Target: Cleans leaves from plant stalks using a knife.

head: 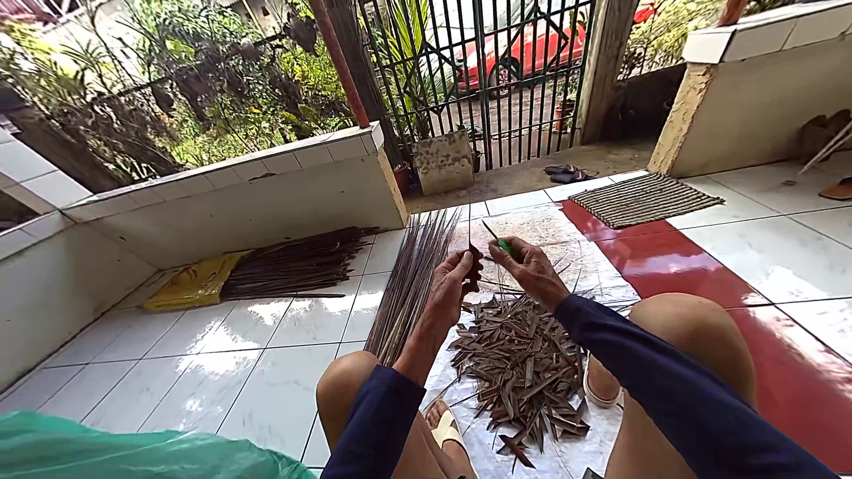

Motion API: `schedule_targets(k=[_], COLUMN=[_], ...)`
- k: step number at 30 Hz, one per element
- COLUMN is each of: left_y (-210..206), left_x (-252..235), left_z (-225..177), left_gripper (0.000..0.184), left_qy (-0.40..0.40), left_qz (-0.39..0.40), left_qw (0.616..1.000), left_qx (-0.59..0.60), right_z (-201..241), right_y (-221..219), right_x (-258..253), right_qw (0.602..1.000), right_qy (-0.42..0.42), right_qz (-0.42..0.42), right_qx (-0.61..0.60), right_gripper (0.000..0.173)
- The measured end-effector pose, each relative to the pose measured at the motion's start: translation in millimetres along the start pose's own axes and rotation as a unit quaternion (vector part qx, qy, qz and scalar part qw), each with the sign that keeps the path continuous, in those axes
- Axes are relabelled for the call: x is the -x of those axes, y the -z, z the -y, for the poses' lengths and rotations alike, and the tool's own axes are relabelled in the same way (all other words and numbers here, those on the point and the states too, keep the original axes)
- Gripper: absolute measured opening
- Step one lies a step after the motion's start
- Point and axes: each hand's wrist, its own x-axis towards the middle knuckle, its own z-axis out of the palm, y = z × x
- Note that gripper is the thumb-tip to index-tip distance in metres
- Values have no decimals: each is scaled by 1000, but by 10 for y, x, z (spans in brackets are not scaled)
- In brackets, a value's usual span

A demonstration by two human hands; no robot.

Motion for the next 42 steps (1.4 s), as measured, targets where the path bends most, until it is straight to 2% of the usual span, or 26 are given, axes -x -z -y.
schedule_targets(k=[4, 7, 10, 16, 21, 24, 27, 29, 32, 34, 37, 42], left_y=[-28, -152, -145, -36, 23, 86, 132, 148, 115, 114, 131, 73], left_x=[-83, -78, -56, -83, -47, -90, -25, -36, -124, -199, -271, -257], left_z=[96, 92, -54, -392, -485, -462, -435, -402, -342, -326, -283, -214], left_gripper=[22, 26, 27, 25, 20, 20, 23, 23, 21, 17, 14, 12], left_qy=[-8, -23, -56, -148, -131, -156, -155, -167, -226, -262, -291, -308], left_qz=[-12, 5, 22, 25, 25, 36, 42, 33, -21, -56, -76, -80], left_qw=[999, 999, 998, 986, 990, 984, 978, 974, 961, 954, 946, 933], left_qx=[39, 38, 13, -65, -35, -76, -133, -152, -160, -137, -121, -167], right_z=[-8, -104, -93, -130, -222, -89, -164, -215, -162, -139, -115, -84], right_y=[-174, -120, -29, 164, 272, 272, 245, 237, 257, 234, 153, -29], right_x=[66, 45, 22, 1, -65, -75, -100, -123, -135, -148, -102, -2], right_qw=[999, 1000, 998, 996, 998, 999, 1000, 1000, 998, 998, 1000, 996], right_qy=[-15, 14, 38, -2, -7, -7, 8, 7, -9, -11, -7, -22], right_qz=[10, 12, 32, 80, 55, 44, 27, 1, -43, -57, -16, 73], right_qx=[-33, -11, 34, 32, -1, 1, -7, 9, 43, 34, 16, -39], right_gripper=[35, 31, 32, 36, 31, 23, 18, 23, 39, 41, 35, 38])
